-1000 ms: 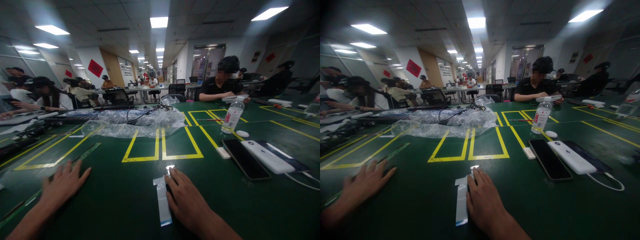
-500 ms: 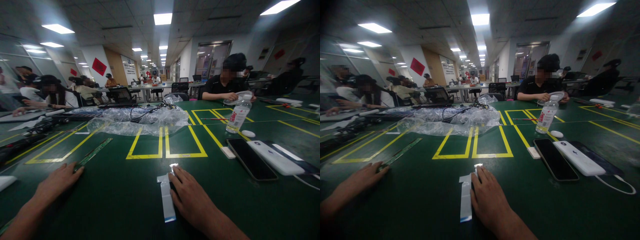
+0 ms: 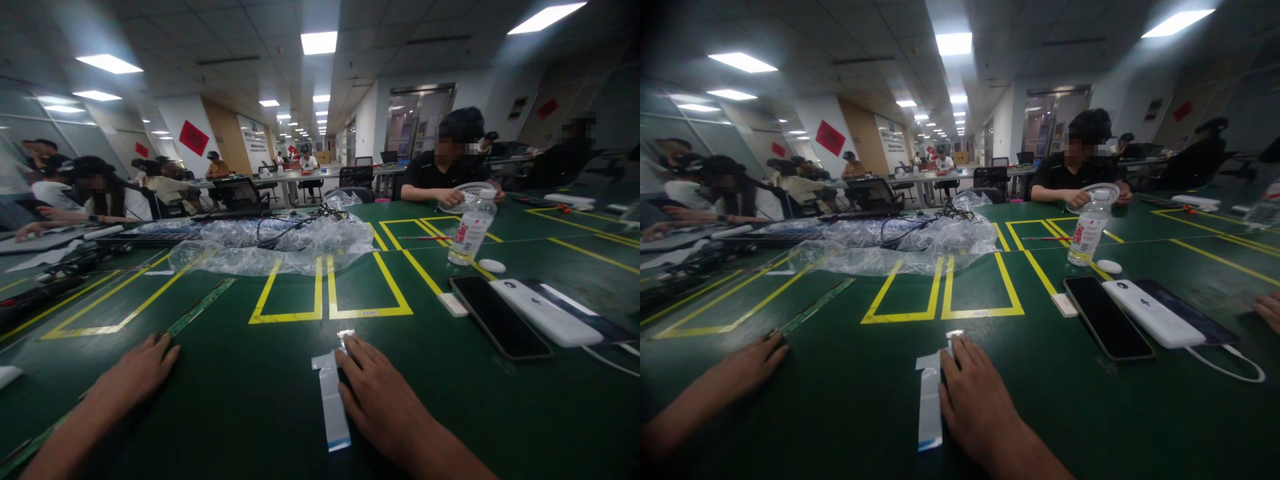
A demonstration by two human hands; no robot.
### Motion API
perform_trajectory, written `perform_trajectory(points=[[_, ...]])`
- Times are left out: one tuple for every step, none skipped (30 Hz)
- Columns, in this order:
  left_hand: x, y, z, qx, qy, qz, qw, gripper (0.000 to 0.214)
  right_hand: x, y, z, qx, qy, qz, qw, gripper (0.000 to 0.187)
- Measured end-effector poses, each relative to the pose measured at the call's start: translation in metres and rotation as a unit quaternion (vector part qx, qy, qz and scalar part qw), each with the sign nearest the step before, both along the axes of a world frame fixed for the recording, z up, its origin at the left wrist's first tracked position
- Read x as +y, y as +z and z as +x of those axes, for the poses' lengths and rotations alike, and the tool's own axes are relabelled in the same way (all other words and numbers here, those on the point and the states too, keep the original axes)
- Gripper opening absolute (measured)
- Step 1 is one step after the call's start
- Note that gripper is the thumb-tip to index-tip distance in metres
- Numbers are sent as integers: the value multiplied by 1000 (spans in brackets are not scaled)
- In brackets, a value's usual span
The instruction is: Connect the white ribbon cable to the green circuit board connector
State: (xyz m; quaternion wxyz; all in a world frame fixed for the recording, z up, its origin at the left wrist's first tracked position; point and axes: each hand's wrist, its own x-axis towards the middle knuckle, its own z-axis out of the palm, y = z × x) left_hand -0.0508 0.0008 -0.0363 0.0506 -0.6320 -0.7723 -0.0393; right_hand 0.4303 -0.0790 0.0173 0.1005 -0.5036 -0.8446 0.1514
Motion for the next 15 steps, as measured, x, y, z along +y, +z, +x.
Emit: perform_trajectory(points=[[1, -3, 6, 0, -23, -17, 1000, 58, 0, 0, 0, 2, 0, -2, 1000, 53], [2, -5, 12, 0, -42, -35, 999, 63, 0, 0, 0, 3, -1, -3, 1000, 53], [2, -5, 20, -2, -59, -52, 997, 68, 0, 0, 0, 3, -2, -5, 1000, 53], [1, -4, 28, -6, -73, -67, 995, 70, 0, 0, 0, 2, -3, -5, 1000, 53], [0, -2, 37, -12, -87, -79, 993, 72, 0, -1, 0, 3, -3, -4, 1000, 53], [-3, 1, 47, -17, -98, -87, 991, 73, 0, -1, 0, 3, -3, -3, 1000, 53], [-5, 4, 57, -20, -108, -91, 990, 73, 0, -2, 0, 3, -3, 0, 1000, 53], [-8, 7, 68, -19, -118, -96, 988, 73, 0, -3, 0, 3, -2, 3, 1000, 53], [-11, 10, 79, -14, -128, -100, 987, 73, 0, -4, 0, 3, 0, 7, 1000, 53], [-14, 13, 90, -7, -140, -103, 985, 72, 0, -4, 0, 2, 1, 11, 1000, 52], [-17, 15, 101, -1, -154, -105, 982, 70, 1, -5, 0, 1, 1, 15, 1000, 52], [-19, 18, 111, 2, -171, -104, 980, 68, 1, -6, 0, 1, 2, 19, 1000, 52], [-22, 20, 120, 1, -190, -101, 977, 67, 1, -6, 0, 1, 1, 20, 1000, 52], [-23, 21, 129, -5, -209, -99, 973, 65, 1, -6, -1, 0, 1, 20, 1000, 52], [-25, 22, 138, -14, -230, -97, 968, 63, 1, -6, -1, 1, 2, 20, 1000, 52]])
